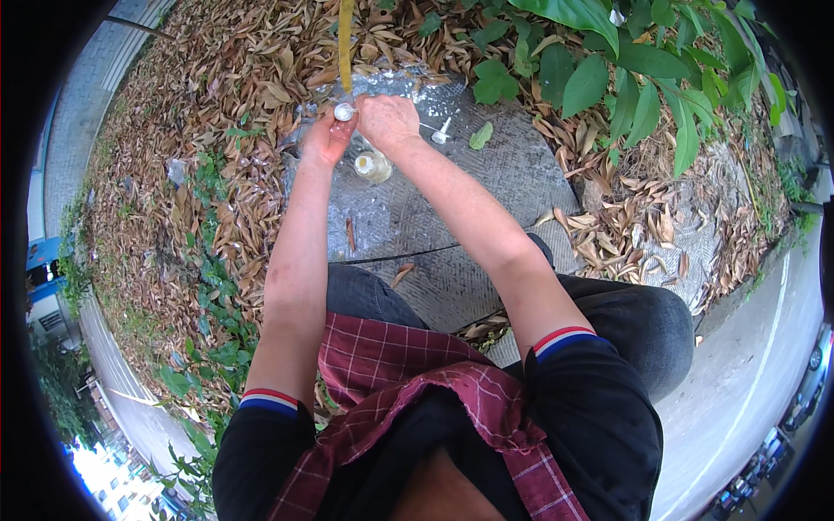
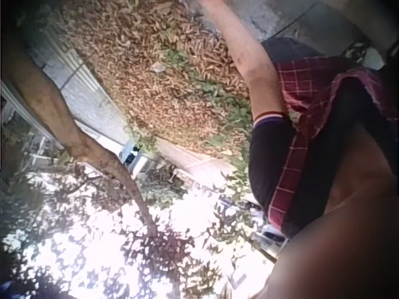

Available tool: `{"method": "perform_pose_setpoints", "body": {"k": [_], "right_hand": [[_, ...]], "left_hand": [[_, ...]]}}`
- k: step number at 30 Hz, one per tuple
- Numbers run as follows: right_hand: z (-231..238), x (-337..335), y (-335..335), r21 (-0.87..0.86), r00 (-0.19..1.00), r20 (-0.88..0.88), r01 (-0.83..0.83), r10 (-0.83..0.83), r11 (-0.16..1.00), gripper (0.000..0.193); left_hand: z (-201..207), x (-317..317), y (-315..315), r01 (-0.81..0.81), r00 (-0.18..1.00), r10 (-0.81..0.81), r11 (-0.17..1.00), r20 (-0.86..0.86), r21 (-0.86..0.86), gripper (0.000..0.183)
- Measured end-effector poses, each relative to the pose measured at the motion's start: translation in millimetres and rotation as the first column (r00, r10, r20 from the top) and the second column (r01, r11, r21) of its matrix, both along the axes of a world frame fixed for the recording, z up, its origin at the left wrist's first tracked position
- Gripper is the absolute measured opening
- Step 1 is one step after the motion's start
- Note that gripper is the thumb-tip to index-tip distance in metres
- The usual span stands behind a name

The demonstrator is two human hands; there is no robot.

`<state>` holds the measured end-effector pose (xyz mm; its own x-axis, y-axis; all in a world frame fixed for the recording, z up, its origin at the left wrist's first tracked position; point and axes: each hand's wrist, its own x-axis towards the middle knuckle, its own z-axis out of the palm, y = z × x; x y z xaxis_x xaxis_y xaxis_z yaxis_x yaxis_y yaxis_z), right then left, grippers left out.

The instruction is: Cleaning and washing daikon or large radishes outdoors using a water hose.

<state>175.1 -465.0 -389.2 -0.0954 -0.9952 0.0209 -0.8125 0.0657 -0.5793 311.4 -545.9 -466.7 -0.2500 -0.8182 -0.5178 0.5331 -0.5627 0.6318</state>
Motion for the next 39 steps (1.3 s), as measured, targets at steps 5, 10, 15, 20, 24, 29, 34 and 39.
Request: {"method": "perform_pose_setpoints", "body": {"k": [5,10,15,20,24,29,34,39], "right_hand": [[-5.3,5.6,-4.5,0.016,0.997,0.079,-0.017,0.015,1.000,0.022],[-11.4,-7.0,-4.7,0.040,0.976,0.184,0.109,-0.114,0.993,0.021],[-7.8,-6.5,-31.2,-0.010,0.995,0.087,0.058,-0.057,0.998,0.021],[-32.9,-2.1,-42.0,-0.130,0.994,0.097,0.058,-0.046,0.990,0.029],[-43.0,-2.7,-21.0,-0.004,0.998,-0.006,0.068,-0.068,0.998,0.021],[-80.0,-22.2,-45.6,-0.055,0.837,0.543,-0.040,0.063,0.998,0.019],[-46.6,-7.6,-19.8,0.203,0.570,0.821,-0.324,0.019,0.924,0.015],[-51.3,-19.9,-18.2,0.177,0.588,0.802,-0.074,-0.100,0.981,0.016]], "left_hand": [[-6.9,0.1,0.1,0.036,0.998,-0.038,0.998,0.041,0.041,0.023],[-23.4,-3.1,-11.0,0.016,0.999,-0.019,0.997,0.042,0.076,0.023],[-1.5,-5.2,-18.4,0.074,0.997,-0.073,0.997,0.019,-0.024,0.025],[-1.2,-24.3,1.8,-0.064,0.976,0.087,0.991,0.201,-0.117,0.020],[-12.2,-28.6,19.4,-0.235,0.966,0.226,0.970,0.127,0.066,0.018],[3.6,-30.2,24.5,-0.132,0.991,0.133,0.990,0.025,-0.042,0.020],[-4.7,-2.2,7.5,-0.325,0.940,0.328,0.945,-0.093,0.041,0.018],[10.8,-16.9,6.0,-0.270,0.962,0.270,0.963,-0.032,-0.008,0.017]]}}
